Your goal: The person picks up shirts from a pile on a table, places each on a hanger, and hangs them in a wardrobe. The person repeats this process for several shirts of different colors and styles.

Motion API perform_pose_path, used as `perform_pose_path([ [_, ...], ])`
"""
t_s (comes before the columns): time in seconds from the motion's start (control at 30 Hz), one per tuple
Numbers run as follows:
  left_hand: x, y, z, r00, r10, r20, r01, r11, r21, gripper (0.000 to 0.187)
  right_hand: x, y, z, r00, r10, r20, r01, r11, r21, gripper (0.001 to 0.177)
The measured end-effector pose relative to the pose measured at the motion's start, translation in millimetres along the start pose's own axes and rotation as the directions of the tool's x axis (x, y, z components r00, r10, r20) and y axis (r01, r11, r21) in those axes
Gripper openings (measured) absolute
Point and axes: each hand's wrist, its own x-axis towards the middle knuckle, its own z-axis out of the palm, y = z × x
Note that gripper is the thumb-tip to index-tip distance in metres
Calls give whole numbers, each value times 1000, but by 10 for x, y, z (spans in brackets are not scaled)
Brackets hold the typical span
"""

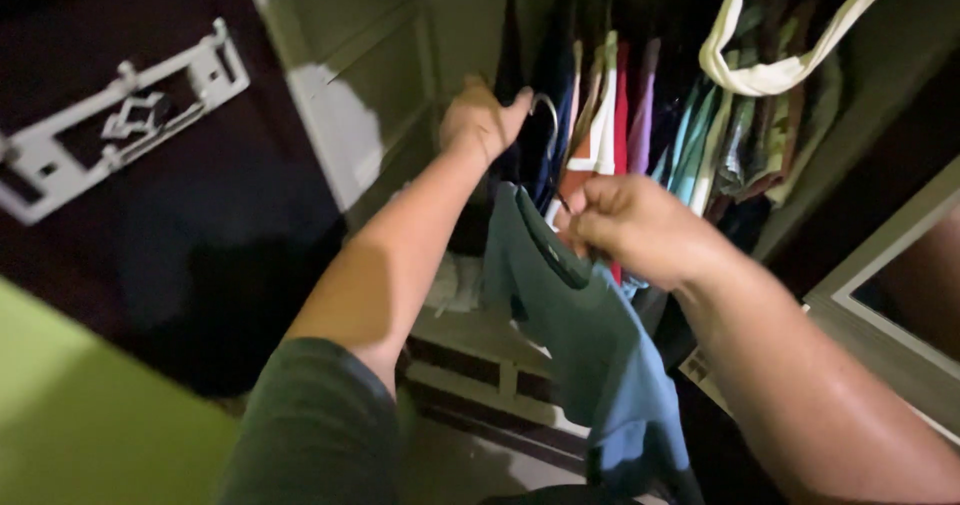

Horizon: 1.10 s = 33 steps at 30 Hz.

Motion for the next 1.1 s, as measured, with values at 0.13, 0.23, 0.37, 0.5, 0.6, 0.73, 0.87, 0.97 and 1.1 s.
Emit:
perform_pose_path([
  [0.13, 476, -94, 144, 999, 51, 16, -53, 989, 136, 62, 236, -415, 13, 969, 110, -220, -137, 984, -114, 12],
  [0.23, 769, -297, 221, 997, 21, -77, -13, 995, 97, 57, 514, -565, 50, 931, 159, -327, -205, 972, -111, 20],
  [0.37, 1011, -612, 205, 990, 53, -128, -41, 995, 89, 52, 1052, -473, -16, 947, 124, -296, -130, 991, -3, 25],
  [0.5, 1080, -761, 108, 986, 93, -141, -71, 986, 153, 51, 1789, -269, -165, 908, -36, -418, 2, 997, -81, 22],
  [0.6, 1051, -814, 5, 984, 114, -140, -97, 988, 121, 49, 2344, -170, -369, 880, 37, -473, -34, 999, 14, 18],
  [0.73, 987, -855, -142, 995, 74, -68, -63, 987, 148, 53, 2963, -22, -551, 831, 40, -555, -31, 999, 25, 11],
  [0.87, 886, -788, -162, 992, 127, -8, -125, 981, 146, 54, 3340, 40, -630, 773, 51, -632, -118, 991, -66, 20],
  [0.97, 804, -662, -126, 989, 144, 13, -145, 983, 111, 55, 3401, 6, -575, 702, -7, -712, -194, 960, -201, 30],
  [1.1, 739, -553, -23, 991, 137, 11, -137, 988, 76, 56, 3276, -46, -450, 647, -149, -748, -278, 867, -413, 46],
])
